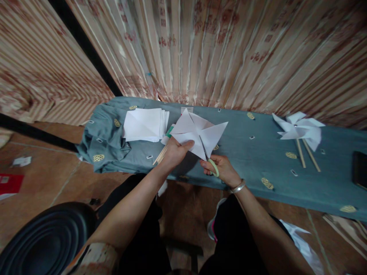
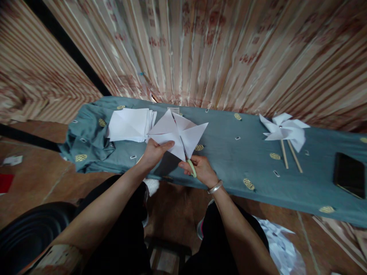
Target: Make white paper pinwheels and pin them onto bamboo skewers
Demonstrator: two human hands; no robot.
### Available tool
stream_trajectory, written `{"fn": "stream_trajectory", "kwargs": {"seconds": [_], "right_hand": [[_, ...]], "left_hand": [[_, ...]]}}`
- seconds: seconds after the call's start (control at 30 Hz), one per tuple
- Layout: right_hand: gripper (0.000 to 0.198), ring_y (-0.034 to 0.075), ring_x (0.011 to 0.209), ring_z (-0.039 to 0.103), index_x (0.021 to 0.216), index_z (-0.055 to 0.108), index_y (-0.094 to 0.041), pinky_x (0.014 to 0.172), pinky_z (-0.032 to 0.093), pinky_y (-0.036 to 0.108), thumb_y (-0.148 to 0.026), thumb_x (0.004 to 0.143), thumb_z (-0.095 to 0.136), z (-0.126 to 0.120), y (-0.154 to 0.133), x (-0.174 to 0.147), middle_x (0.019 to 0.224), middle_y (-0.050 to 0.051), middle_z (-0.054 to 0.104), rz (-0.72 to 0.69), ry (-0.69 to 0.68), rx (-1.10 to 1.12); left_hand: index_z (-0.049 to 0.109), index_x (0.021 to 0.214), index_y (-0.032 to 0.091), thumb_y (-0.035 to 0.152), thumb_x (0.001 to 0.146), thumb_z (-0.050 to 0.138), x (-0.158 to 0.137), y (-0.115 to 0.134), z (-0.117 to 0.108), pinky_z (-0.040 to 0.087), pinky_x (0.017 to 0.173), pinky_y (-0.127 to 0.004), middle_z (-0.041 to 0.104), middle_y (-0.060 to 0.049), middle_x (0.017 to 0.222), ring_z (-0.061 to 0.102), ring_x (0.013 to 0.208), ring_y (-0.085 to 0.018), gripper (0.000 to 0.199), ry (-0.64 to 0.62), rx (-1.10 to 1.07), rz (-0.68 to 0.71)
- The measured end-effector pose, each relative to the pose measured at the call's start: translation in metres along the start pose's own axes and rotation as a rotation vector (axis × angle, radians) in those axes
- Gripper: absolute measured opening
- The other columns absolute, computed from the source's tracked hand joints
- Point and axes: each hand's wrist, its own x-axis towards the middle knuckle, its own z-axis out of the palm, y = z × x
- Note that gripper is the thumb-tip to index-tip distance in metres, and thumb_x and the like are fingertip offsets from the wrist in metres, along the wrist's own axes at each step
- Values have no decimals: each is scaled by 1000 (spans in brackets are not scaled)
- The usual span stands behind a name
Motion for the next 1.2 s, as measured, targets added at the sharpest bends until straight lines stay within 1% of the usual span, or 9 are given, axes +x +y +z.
{"fn": "stream_trajectory", "kwargs": {"seconds": [0.13, 0.27, 0.37, 0.6, 0.7, 0.8, 0.97, 1.1, 1.2], "right_hand": [[48, 7, 43, 51, 65, 68, -15, 44, 39, 20, -55, 48, 86, 1, 0, 1, 48, -2, 61, 15, 0, 10], [48, 7, 42, 50, 63, 67, -15, 43, 39, 20, -56, 47, 86, 2, -2, 1, 47, -2, 60, 21, 8, 13], [48, 7, 42, 50, 63, 67, -15, 43, 39, 20, -56, 48, 86, 2, -2, 1, 47, -2, 60, 13, 11, 3], [49, 7, 41, 50, 62, 67, -15, 42, 39, 20, -57, 46, 87, 3, -2, 1, 45, -3, 59, 15, 27, -1], [49, 7, 41, 50, 63, 66, -16, 42, 40, 20, -57, 45, 87, 3, -3, 0, 46, -3, 60, 22, 23, 7], [49, 8, 41, 51, 63, 66, -16, 42, 39, 20, -58, 46, 86, 2, -2, 0, 47, -2, 61, 27, 20, 5], [48, 8, 43, 52, 62, 66, -16, 43, 41, 21, -57, 46, 87, 2, -2, 0, 48, -1, 61, 20, 25, 1], [48, 8, 43, 51, 61, 65, -16, 43, 40, 21, -57, 47, 87, 2, -2, 0, 48, -1, 61, 12, 24, 1], [49, 8, 42, 50, 59, 64, -16, 43, 39, 21, -57, 46, 87, 1, -1, 1, 47, -2, 60, 8, 30, -3]], "left_hand": [[63, 76, 16, 26, 65, 73, -1, 2, -1, 56, 77, -36, 70, -7, 83, 67, 90, -26, 18, -6, 20, -13], [63, 88, 16, 23, 63, 71, 0, 3, 0, 53, 68, -30, 69, -3, 81, 65, 76, -20, 27, -29, -26, 2], [63, 88, 16, 24, 63, 71, 1, 5, 1, 50, 64, -27, 68, -2, 80, 63, 70, -17, 27, -37, -54, -1], [62, 89, 16, 21, 61, 71, -1, 8, 0, 48, 65, -26, 66, -1, 80, 61, 71, -16, 30, -23, -66, 3], [62, 90, 16, 22, 62, 70, -1, 10, 1, 50, 69, -28, 68, -3, 83, 63, 75, -18, 30, -27, -64, -14], [64, 86, 15, 25, 62, 71, -2, 10, 1, 52, 72, -31, 69, -5, 85, 64, 76, -19, 27, -9, -40, -14], [65, 85, 15, 27, 63, 71, 0, 2, 0, 52, 66, -31, 70, -4, 82, 63, 71, -19, 26, -32, -24, -3], [66, 87, 15, 27, 66, 70, 0, -1, -1, 52, 65, -30, 71, -5, 81, 64, 71, -19, 24, -67, 0, 13], [66, 88, 15, 25, 66, 70, 0, 2, -1, 51, 67, -30, 71, -4, 82, 64, 72, -19, 24, -58, -9, 14]]}}
